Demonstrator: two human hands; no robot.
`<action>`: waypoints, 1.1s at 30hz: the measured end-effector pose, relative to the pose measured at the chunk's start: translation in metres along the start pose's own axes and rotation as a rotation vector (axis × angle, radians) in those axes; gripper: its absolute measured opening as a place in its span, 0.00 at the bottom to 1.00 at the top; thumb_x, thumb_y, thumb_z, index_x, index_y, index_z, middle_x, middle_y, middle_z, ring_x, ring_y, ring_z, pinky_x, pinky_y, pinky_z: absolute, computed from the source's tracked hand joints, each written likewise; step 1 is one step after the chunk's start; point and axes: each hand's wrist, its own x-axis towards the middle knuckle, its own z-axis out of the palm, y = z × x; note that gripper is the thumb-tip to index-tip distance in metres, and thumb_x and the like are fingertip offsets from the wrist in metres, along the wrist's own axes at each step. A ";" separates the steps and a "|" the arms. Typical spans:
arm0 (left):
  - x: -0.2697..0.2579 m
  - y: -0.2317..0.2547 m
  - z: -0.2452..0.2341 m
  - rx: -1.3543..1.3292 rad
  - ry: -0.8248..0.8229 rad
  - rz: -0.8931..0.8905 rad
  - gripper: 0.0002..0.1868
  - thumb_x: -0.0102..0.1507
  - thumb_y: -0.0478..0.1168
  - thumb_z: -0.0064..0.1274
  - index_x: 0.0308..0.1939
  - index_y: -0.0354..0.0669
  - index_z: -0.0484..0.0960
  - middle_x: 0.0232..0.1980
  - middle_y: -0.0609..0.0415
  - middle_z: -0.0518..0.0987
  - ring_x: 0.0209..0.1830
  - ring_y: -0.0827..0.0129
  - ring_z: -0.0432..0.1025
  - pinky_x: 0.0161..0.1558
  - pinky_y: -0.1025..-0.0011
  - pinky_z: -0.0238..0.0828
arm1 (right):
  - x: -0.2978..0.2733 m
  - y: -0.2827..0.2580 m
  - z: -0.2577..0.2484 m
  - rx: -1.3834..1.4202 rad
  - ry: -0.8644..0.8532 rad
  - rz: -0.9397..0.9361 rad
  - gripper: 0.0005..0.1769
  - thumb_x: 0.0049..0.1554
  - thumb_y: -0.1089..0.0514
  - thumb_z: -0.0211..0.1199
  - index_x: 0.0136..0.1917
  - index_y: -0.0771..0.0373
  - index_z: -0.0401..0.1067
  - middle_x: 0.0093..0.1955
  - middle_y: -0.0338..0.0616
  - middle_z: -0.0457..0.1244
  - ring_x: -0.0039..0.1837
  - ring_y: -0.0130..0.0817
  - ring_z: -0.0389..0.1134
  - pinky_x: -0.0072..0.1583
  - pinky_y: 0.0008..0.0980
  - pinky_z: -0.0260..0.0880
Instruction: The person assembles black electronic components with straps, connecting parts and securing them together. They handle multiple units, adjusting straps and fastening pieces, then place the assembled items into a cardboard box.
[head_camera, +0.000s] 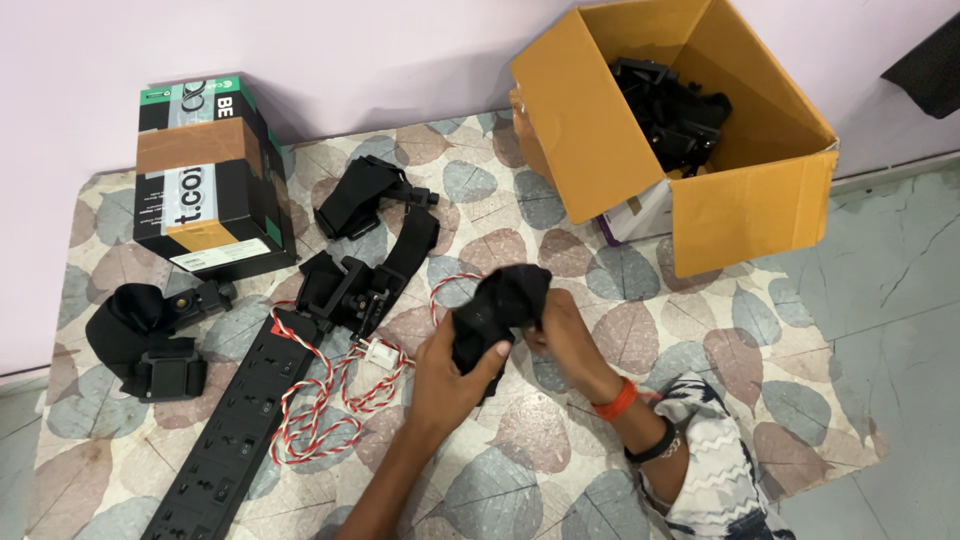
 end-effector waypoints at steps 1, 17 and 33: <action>0.000 -0.003 0.002 -0.111 0.015 -0.027 0.22 0.60 0.43 0.64 0.53 0.35 0.78 0.35 0.52 0.83 0.31 0.73 0.77 0.34 0.71 0.76 | -0.002 -0.003 0.005 -0.200 0.088 -0.121 0.25 0.69 0.54 0.45 0.31 0.64 0.62 0.24 0.34 0.53 0.26 0.23 0.50 0.31 0.29 0.46; 0.002 -0.005 0.003 -0.155 0.008 0.024 0.22 0.62 0.39 0.62 0.57 0.33 0.77 0.42 0.55 0.83 0.39 0.74 0.76 0.42 0.71 0.76 | -0.005 0.011 0.001 -0.350 0.142 -0.246 0.26 0.71 0.53 0.41 0.34 0.67 0.61 0.26 0.38 0.54 0.28 0.24 0.53 0.32 0.33 0.51; 0.002 -0.007 0.007 -0.192 0.040 -0.008 0.21 0.62 0.39 0.62 0.56 0.33 0.79 0.39 0.56 0.84 0.34 0.77 0.76 0.35 0.76 0.76 | -0.003 0.006 0.005 -0.570 0.211 -0.334 0.25 0.68 0.51 0.41 0.31 0.60 0.60 0.25 0.31 0.53 0.28 0.20 0.53 0.31 0.28 0.52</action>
